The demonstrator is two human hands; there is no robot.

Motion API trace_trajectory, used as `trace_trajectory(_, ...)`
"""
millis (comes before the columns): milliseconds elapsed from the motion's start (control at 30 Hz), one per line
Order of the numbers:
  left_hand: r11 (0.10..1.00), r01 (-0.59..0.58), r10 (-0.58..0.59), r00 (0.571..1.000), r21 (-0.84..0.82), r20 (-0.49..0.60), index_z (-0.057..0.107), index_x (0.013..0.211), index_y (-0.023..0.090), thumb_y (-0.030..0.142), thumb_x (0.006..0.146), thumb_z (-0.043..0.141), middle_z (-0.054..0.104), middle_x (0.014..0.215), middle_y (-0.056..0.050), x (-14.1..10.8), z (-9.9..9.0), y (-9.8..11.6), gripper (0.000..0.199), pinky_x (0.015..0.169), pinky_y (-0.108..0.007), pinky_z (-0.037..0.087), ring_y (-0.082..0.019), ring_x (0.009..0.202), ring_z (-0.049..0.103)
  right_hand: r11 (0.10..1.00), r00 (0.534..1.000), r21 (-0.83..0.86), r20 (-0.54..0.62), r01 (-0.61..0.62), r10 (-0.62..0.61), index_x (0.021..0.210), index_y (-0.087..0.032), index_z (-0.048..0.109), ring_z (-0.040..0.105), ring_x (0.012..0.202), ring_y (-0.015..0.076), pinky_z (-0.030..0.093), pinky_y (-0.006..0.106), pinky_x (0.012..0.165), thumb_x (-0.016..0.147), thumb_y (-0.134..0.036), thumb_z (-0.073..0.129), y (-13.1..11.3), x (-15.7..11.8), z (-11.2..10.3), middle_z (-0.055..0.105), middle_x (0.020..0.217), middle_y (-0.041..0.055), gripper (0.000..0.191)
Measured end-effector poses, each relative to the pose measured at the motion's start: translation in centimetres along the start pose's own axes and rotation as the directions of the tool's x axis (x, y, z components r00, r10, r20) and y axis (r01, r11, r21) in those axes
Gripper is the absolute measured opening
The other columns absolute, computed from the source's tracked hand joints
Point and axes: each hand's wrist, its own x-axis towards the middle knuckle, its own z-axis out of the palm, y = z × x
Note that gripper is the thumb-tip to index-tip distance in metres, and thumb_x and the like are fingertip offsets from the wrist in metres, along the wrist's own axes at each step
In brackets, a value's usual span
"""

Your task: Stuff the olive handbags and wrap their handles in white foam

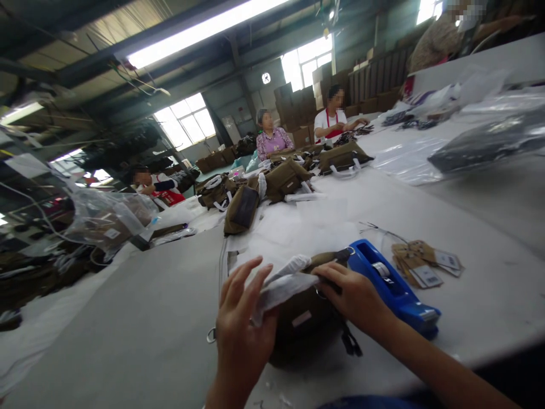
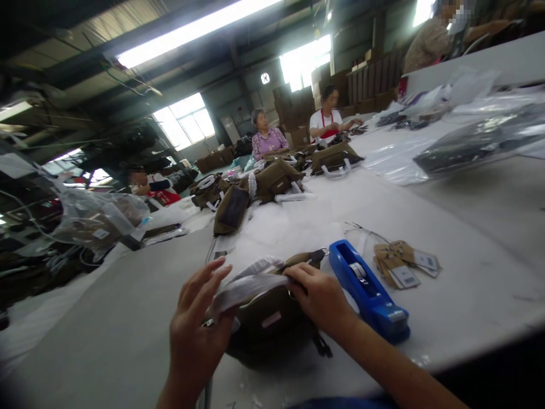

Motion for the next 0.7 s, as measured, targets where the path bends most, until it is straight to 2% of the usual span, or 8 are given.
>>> trace_trajectory(133,0.990,-0.122,0.112,0.986,0.078,0.120,0.051,0.145,0.023,0.014,0.095,0.061,0.062,0.141,-0.010,0.6,0.5,0.1,0.052,0.110,-0.032,0.047,-0.023,0.130,0.058,0.998,0.997,0.061,-0.071,0.012,-0.008,0.111,-0.025,0.066,0.070,0.098,0.0218,0.056,0.036,0.086,0.096,-0.016,0.059,-0.2,0.2,-0.3,0.072,0.109,0.0024,0.019)
trace_trajectory(233,0.999,-0.042,0.040,0.976,0.003,0.215,0.055,0.141,0.019,0.007,0.093,0.048,0.071,0.128,-0.010,1.7,0.4,-1.0,0.050,0.098,-0.028,0.052,-0.021,0.115,0.068,0.994,0.988,0.097,-0.150,0.057,-0.042,0.110,-0.025,0.066,0.069,0.097,0.0197,0.055,0.032,0.085,0.096,-0.016,0.061,-0.4,0.2,-0.4,0.071,0.106,0.0026,0.017)
trace_trajectory(300,0.994,0.084,-0.055,0.938,-0.070,0.341,0.063,0.128,0.018,0.009,0.090,0.048,0.074,0.118,-0.009,3.1,-0.1,-1.8,0.042,0.091,-0.029,0.053,-0.023,0.106,0.070,0.991,0.976,0.094,-0.203,0.095,-0.075,0.108,-0.024,0.066,0.068,0.095,0.0182,0.054,0.030,0.084,0.095,-0.016,0.062,-0.4,0.3,-0.6,0.071,0.102,0.0024,0.015)
trace_trajectory(400,0.935,0.312,-0.149,0.776,-0.167,0.613,0.070,0.095,0.018,0.021,0.090,0.054,0.072,0.086,-0.003,5.3,-1.3,-2.5,0.017,0.071,-0.025,0.048,-0.019,0.081,0.065,0.989,0.954,0.065,-0.280,0.132,-0.109,0.105,-0.024,0.066,0.068,0.093,0.0176,0.054,0.029,0.084,0.096,-0.016,0.062,-0.2,0.8,-0.7,0.070,0.100,0.0030,0.013)
trace_trajectory(467,0.856,0.449,-0.111,0.645,-0.257,0.756,0.067,0.082,0.017,0.034,0.090,0.062,0.060,0.073,0.001,6.3,-1.9,-2.8,0.019,0.061,-0.022,0.040,-0.015,0.068,0.056,0.992,0.951,0.046,-0.295,0.116,-0.098,0.104,-0.023,0.065,0.068,0.093,0.0192,0.054,0.031,0.084,0.095,-0.016,0.061,0.0,1.2,-0.5,0.070,0.100,0.0043,0.012)
trace_trajectory(533,0.734,0.573,-0.057,0.586,-0.364,0.809,0.065,0.082,0.016,0.045,0.086,0.069,0.054,0.072,0.001,6.6,-2.0,-3.1,0.030,0.059,-0.021,0.036,-0.014,0.067,0.052,0.997,0.963,0.044,-0.266,0.060,-0.047,0.103,-0.022,0.065,0.068,0.092,0.0214,0.054,0.033,0.081,0.095,-0.018,0.059,0.2,1.6,-0.3,0.070,0.101,0.0058,0.011)
trace_trajectory(633,0.503,0.711,-0.101,0.614,-0.492,0.783,0.059,0.083,0.016,0.056,0.085,0.069,0.050,0.067,0.003,6.2,-1.3,-3.4,0.041,0.055,-0.020,0.035,-0.011,0.060,0.047,0.989,0.992,0.144,-0.108,-0.045,0.061,0.105,-0.021,0.064,0.068,0.091,0.0223,0.054,0.035,0.080,0.094,-0.022,0.059,0.1,2.1,-0.1,0.070,0.102,0.0059,0.012)
trace_trajectory(700,0.450,0.721,-0.180,0.652,-0.527,0.737,0.056,0.081,0.017,0.057,0.089,0.065,0.050,0.064,0.004,5.9,-0.7,-3.3,0.042,0.054,-0.020,0.037,-0.011,0.056,0.047,0.960,0.993,0.256,0.038,-0.117,0.111,0.112,-0.022,0.065,0.069,0.096,0.0226,0.054,0.035,0.086,0.092,-0.026,0.064,-0.1,2.3,-0.5,0.072,0.107,0.0049,0.021)
